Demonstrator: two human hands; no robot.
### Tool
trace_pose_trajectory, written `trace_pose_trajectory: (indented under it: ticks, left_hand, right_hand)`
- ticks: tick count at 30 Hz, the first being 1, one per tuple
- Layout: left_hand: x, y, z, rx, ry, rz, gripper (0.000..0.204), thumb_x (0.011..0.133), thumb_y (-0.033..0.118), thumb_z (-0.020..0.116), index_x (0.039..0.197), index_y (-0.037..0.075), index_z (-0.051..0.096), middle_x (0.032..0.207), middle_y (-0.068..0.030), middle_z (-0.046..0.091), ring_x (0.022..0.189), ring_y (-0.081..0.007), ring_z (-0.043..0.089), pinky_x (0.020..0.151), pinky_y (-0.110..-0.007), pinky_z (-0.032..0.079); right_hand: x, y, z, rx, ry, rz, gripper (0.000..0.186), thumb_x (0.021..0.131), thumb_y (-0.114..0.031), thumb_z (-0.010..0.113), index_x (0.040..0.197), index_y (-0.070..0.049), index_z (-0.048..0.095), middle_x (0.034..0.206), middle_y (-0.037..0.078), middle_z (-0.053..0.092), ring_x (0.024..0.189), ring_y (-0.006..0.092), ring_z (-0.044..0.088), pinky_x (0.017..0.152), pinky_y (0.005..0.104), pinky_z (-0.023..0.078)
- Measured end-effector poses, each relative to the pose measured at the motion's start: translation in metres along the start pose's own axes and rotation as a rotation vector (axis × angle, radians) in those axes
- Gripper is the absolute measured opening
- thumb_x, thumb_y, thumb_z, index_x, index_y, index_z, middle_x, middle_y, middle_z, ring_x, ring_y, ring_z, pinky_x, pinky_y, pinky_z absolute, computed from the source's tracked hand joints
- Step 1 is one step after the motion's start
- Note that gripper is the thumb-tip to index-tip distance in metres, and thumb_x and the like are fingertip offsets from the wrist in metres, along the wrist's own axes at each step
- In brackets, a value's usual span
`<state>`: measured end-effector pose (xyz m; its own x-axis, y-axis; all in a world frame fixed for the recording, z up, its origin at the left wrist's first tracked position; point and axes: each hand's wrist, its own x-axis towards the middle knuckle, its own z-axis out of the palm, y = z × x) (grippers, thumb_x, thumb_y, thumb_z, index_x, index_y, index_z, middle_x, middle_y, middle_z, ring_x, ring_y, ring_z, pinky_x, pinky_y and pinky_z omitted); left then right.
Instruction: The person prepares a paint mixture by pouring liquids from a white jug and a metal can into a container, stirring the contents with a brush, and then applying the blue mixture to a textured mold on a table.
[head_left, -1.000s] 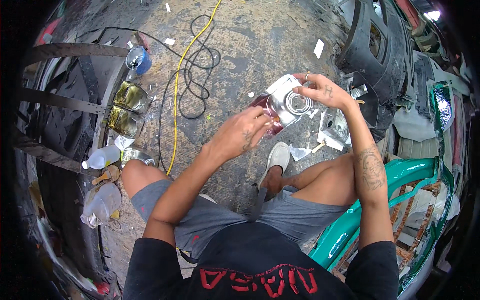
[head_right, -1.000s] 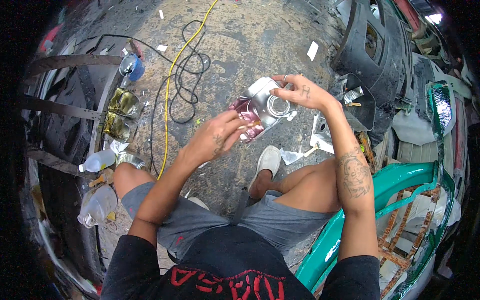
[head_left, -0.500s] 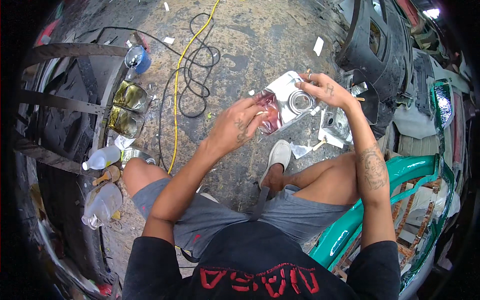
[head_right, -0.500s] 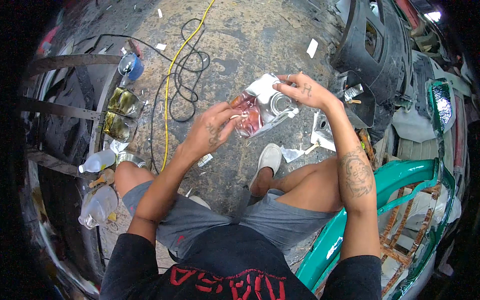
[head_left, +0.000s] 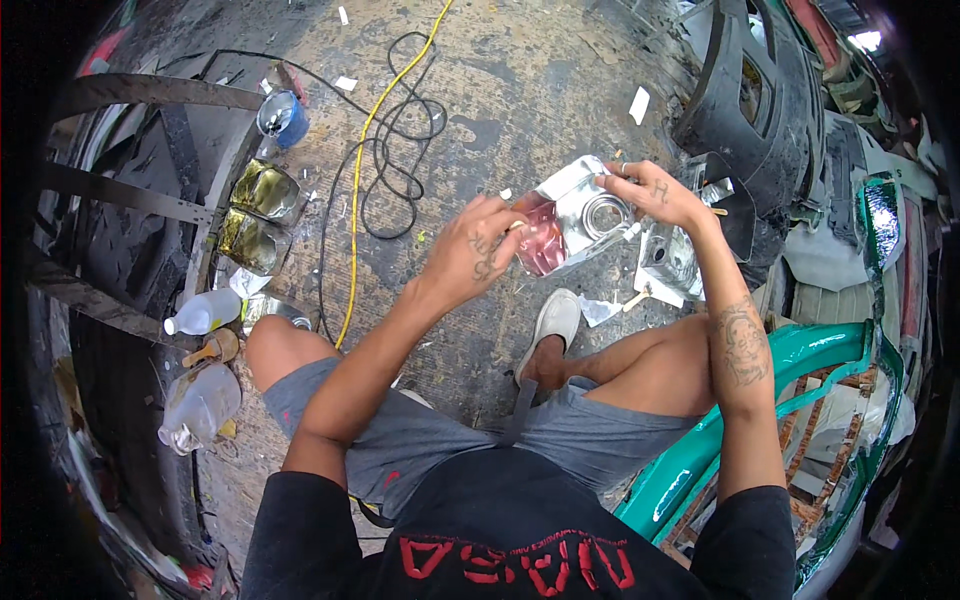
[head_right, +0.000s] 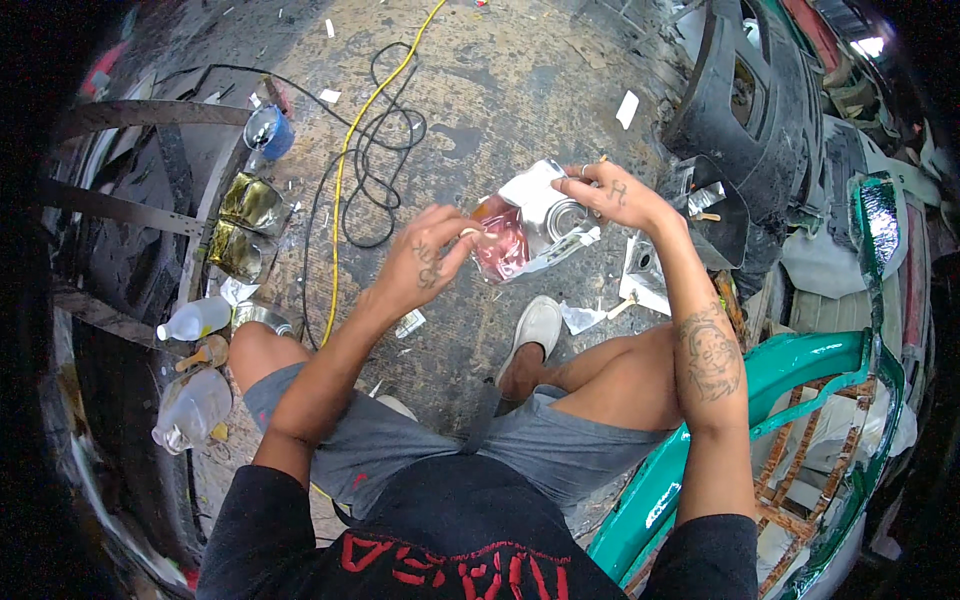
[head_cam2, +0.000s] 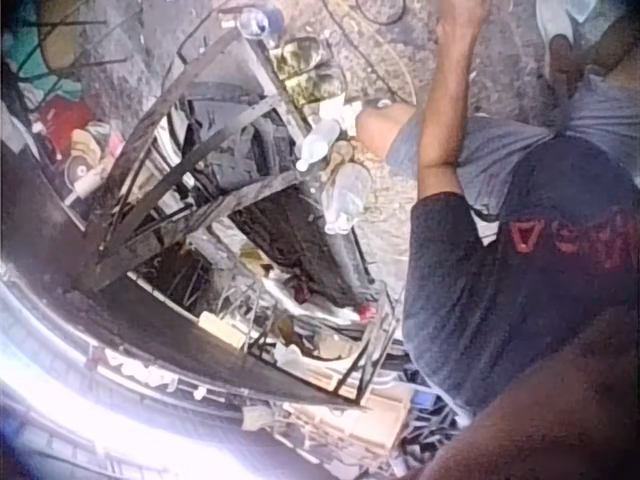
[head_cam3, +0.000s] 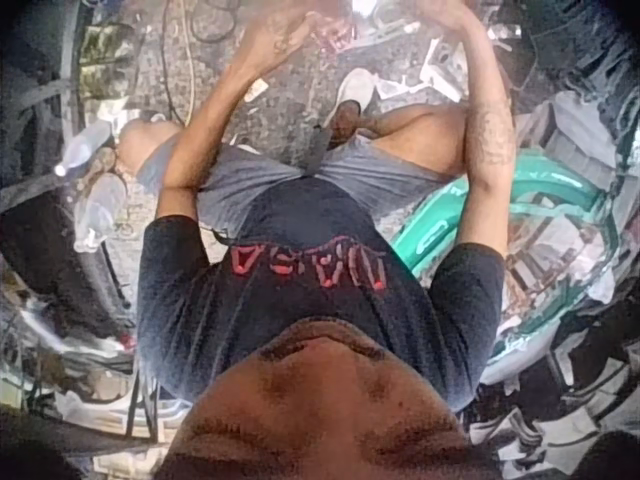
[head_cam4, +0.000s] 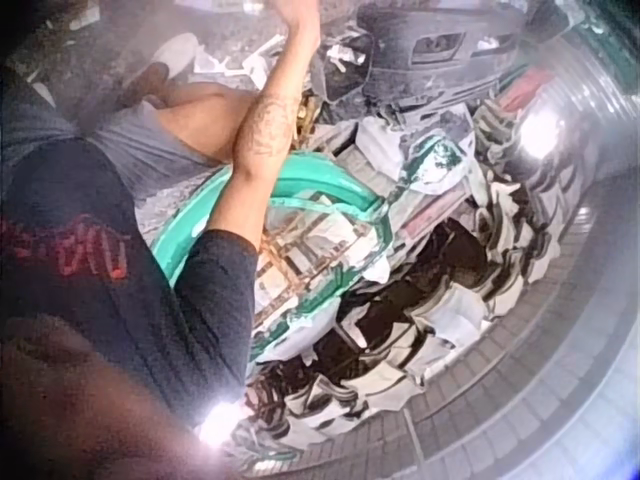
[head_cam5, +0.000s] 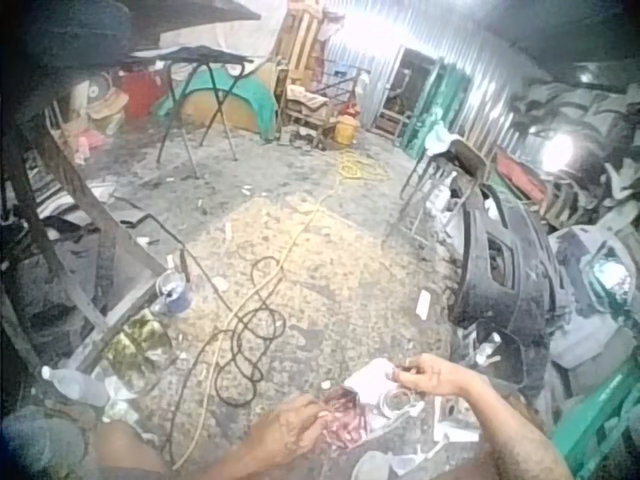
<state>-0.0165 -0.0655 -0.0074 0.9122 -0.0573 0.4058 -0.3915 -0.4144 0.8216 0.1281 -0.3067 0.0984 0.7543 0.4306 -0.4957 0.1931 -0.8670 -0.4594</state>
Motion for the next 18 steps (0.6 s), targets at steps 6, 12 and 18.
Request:
trace_pose_trajectory:
  ticks: [6, 12, 18]
  left_hand:
    - [-0.001, -0.01, 0.002, 0.014, -0.076, 0.0, 0.015, 0.093, 0.012, 0.063, 0.1, 0.003, 0.072, 0.084, -0.0123, 0.063, 0.076, -0.0297, 0.058, 0.07, -0.038, 0.046]
    - [-0.001, -0.011, 0.001, -0.049, -0.126, -0.042, 0.015, 0.092, 0.011, 0.063, 0.103, 0.003, 0.071, 0.088, -0.0114, 0.063, 0.078, -0.0299, 0.058, 0.071, -0.039, 0.047]
    - [0.0, -0.013, 0.005, -0.107, -0.131, 0.024, 0.015, 0.091, 0.009, 0.064, 0.104, 0.004, 0.071, 0.089, -0.0121, 0.063, 0.082, -0.0306, 0.058, 0.075, -0.041, 0.048]
  right_hand:
    - [0.003, -0.002, -0.003, -0.006, -0.068, 0.073, 0.071, 0.09, -0.051, 0.06, 0.129, 0.008, 0.06, 0.101, 0.024, 0.071, 0.068, 0.0194, 0.064, 0.066, 0.0356, 0.053]
    - [0.003, 0.002, -0.001, 0.027, -0.035, 0.08, 0.071, 0.09, -0.052, 0.06, 0.128, 0.008, 0.061, 0.094, 0.023, 0.071, 0.064, 0.0195, 0.063, 0.062, 0.0343, 0.052]
    - [0.002, 0.01, 0.002, 0.013, -0.034, 0.077, 0.069, 0.09, -0.051, 0.06, 0.127, 0.008, 0.061, 0.075, 0.012, 0.066, 0.058, 0.0167, 0.06, 0.056, 0.0334, 0.049]
